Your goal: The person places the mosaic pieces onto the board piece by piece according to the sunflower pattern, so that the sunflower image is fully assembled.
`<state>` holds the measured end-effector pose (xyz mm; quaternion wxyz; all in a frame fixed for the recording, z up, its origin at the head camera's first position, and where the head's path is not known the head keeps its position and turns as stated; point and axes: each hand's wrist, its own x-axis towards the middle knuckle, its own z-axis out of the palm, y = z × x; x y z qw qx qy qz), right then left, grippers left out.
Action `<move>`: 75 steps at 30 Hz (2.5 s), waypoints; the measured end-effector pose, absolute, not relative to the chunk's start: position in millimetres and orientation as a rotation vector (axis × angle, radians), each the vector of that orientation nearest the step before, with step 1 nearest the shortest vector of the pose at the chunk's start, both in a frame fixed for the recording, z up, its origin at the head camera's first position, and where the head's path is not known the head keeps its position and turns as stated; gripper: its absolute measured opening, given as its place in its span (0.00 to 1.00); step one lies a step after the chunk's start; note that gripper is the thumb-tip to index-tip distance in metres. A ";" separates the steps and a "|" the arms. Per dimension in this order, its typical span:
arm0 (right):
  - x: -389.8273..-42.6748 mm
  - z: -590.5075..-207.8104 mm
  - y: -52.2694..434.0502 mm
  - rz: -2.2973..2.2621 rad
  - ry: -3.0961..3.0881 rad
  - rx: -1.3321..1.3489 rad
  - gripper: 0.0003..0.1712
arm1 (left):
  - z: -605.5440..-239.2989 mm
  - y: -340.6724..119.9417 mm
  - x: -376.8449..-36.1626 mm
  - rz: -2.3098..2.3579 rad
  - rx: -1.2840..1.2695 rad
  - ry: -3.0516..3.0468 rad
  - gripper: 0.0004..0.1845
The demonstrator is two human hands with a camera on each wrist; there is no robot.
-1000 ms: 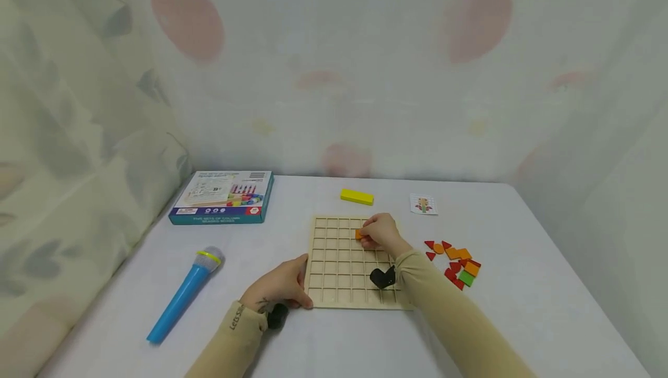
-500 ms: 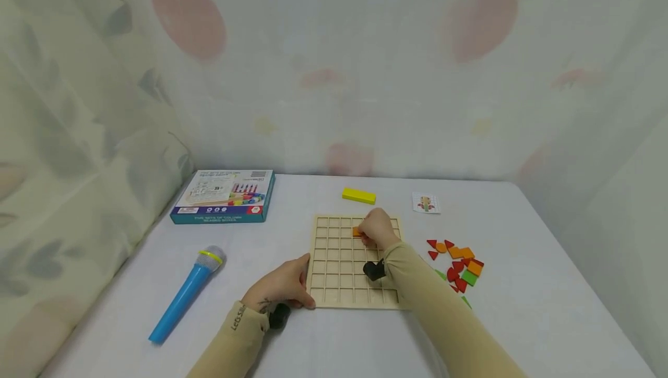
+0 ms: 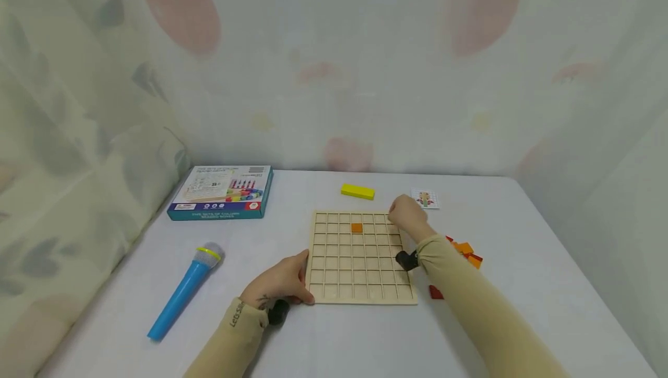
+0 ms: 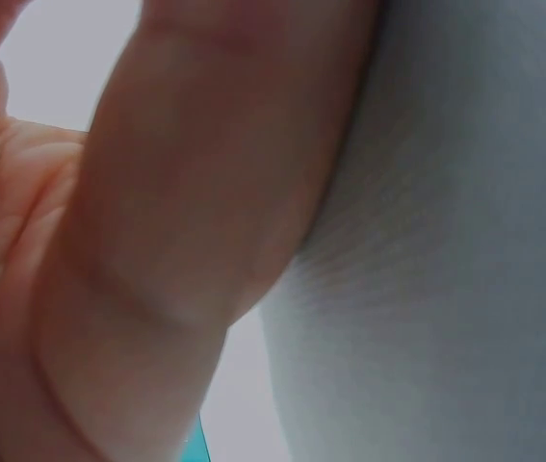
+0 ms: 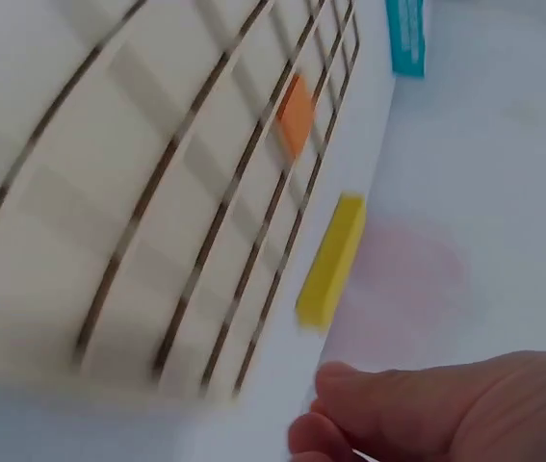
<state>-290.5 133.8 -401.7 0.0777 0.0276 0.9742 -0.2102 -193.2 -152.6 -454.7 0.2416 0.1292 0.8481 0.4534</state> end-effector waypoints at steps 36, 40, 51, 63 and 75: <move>-297.9 -413.4 112.5 -0.945 2.868 -0.359 0.03 | -448.8 -151.9 -190.8 1.263 0.320 2.307 0.45; -302.9 -415.1 84.8 -0.890 2.826 -0.392 0.02 | -448.4 -150.8 -190.4 1.265 0.314 2.304 0.46; -304.0 -421.0 56.1 -0.738 2.793 -0.432 0.02 | -449.3 -146.7 -188.4 1.261 0.353 2.303 0.41; -304.6 -424.0 50.0 -0.653 2.844 -0.425 0.04 | -448.4 -146.8 -189.7 1.259 0.337 2.304 0.39; -302.8 -430.9 49.8 -0.672 2.899 -0.408 0.06 | -448.9 -146.5 -189.2 1.261 0.341 2.309 0.39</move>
